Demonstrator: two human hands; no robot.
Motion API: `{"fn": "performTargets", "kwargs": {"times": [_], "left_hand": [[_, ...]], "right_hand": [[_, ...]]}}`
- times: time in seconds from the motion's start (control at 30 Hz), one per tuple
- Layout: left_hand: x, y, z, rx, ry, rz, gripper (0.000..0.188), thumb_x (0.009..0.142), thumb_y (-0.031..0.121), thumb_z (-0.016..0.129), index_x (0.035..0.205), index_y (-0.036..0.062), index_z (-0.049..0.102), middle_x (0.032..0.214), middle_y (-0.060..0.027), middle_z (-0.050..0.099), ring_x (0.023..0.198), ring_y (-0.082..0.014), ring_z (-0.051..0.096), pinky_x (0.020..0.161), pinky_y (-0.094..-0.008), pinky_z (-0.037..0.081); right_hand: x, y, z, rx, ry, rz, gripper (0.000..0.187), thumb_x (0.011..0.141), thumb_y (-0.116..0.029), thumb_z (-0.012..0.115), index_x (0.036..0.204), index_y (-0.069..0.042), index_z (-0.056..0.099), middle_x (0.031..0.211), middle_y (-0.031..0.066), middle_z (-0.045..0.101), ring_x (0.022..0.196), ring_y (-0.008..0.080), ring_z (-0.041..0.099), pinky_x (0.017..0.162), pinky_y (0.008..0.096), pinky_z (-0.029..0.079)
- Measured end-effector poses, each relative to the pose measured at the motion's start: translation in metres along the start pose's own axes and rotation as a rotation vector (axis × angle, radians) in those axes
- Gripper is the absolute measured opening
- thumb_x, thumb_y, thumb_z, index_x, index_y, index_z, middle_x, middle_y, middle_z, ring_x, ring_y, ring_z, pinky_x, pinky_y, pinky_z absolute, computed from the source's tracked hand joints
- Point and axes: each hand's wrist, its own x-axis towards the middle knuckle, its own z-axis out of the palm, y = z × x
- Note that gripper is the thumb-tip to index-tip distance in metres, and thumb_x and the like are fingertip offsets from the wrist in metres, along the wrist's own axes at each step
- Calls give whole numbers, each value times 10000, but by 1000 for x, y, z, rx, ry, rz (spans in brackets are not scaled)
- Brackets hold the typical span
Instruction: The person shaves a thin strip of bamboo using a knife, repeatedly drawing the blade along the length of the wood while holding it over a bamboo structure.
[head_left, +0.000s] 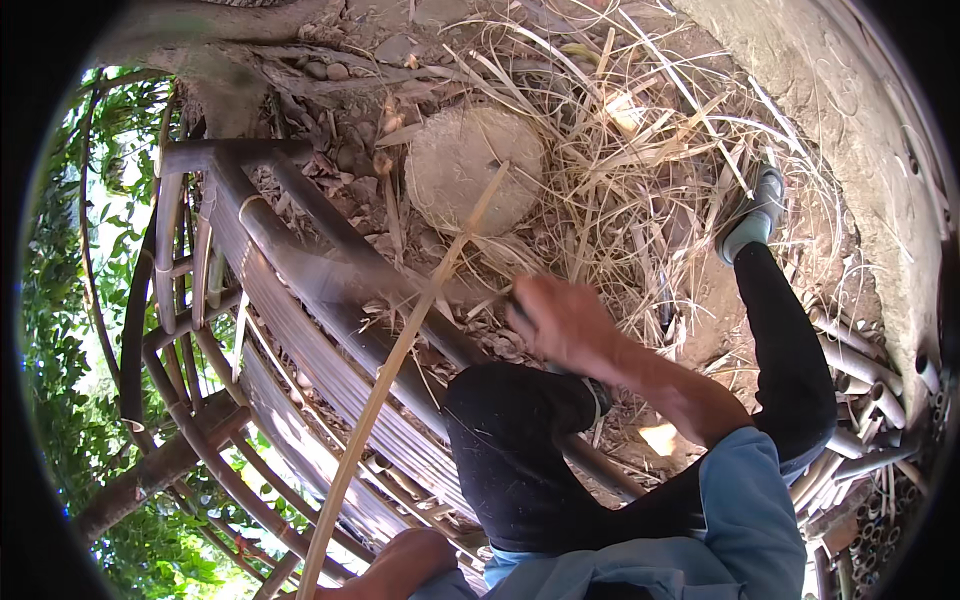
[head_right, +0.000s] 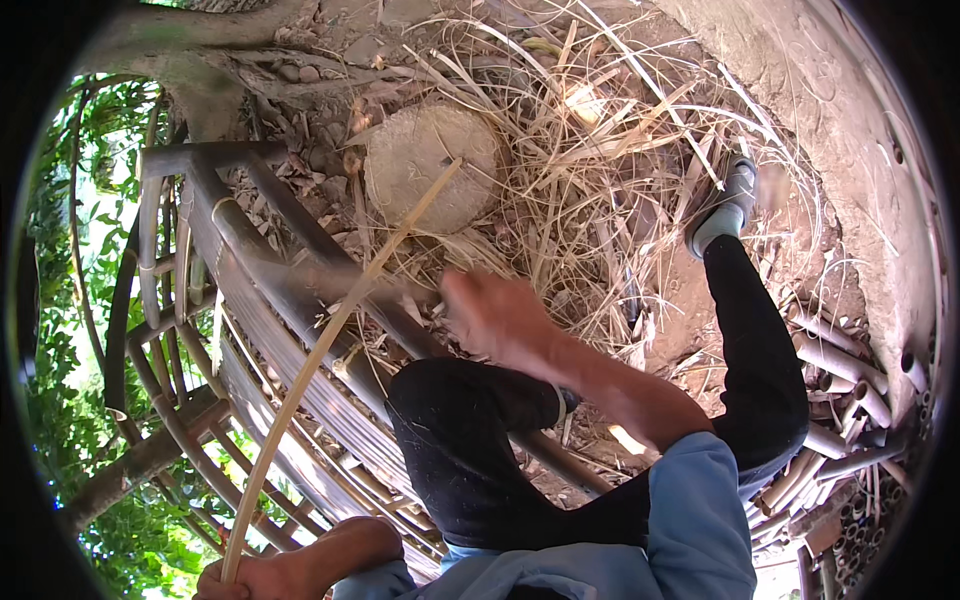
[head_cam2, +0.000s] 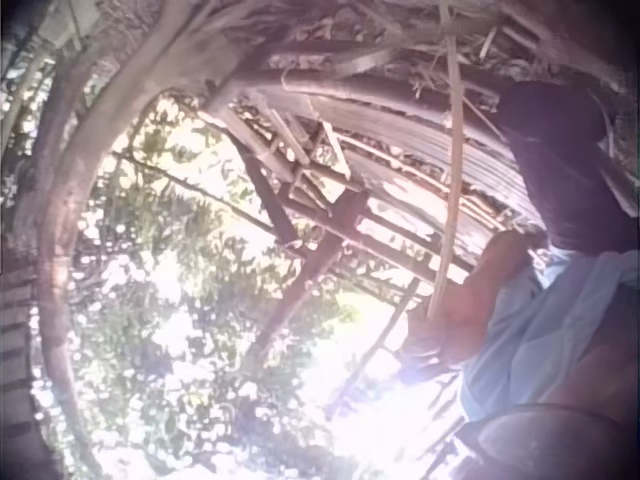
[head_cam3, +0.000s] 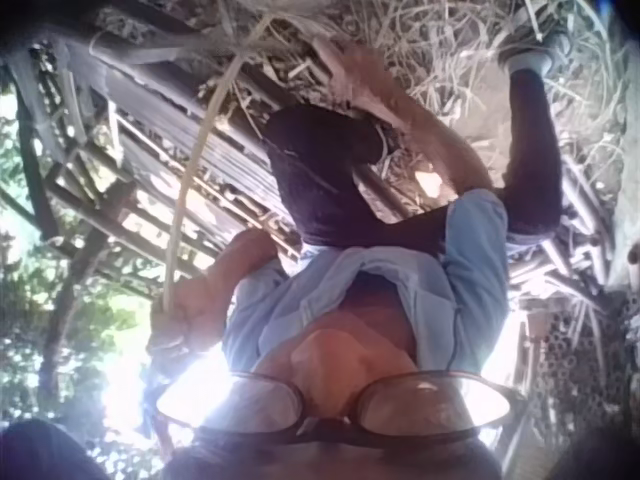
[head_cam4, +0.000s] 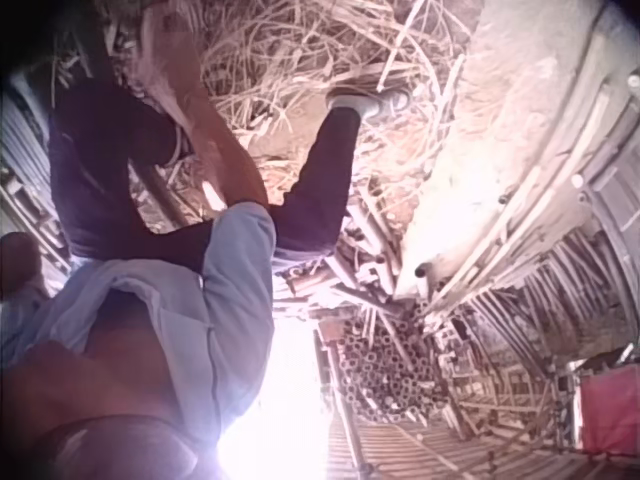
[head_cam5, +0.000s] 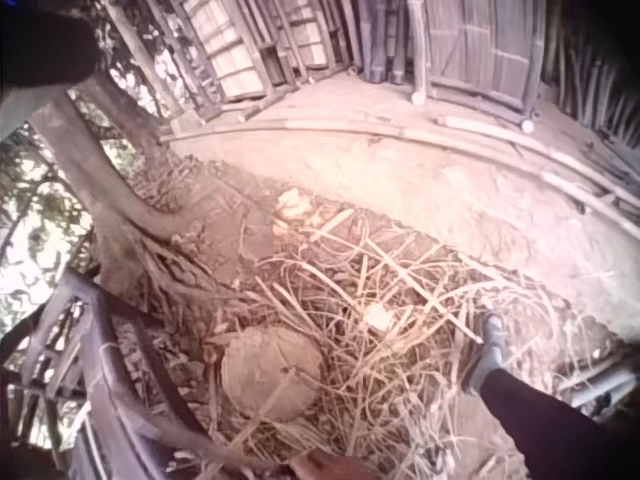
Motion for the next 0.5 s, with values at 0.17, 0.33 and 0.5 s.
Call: {"fn": "performTargets", "kwargs": {"times": [0.17, 0.33, 0.5], "left_hand": [[-6, -8, -2, 1, 4, 6, 270, 1005, 276, 458, 773, 142, 424, 584, 38, 316, 492, -94, 339, 426, -250, 282], [-2, -6, -2, 0, 13, 3, 271, 1002, 275, 460, 771, 139, 421, 582, 36, 314, 492, -97, 336, 427, -253, 282], [1, 2, -5, -6, 18, 12, 271, 1000, 274, 462, 770, 137, 418, 581, 34, 312, 493, -100, 334, 427, -257, 281]], "right_hand": [[4, 17, 2, -65, -16, 26, 222, 988, -224, 662, 1047, -50, 539, 812, 125, 655, 590, 216, 642, 468, 344, 521], [19, 96, 31, -94, 143, 92, 200, 989, -202, 659, 1065, -53, 550, 718, 91, 611, 533, 187, 596, 422, 320, 475], [11, 176, 50, -190, 180, 231, 235, 987, -202, 632, 1105, -62, 486, 722, 125, 635, 554, 291, 633, 435, 409, 484]]}}
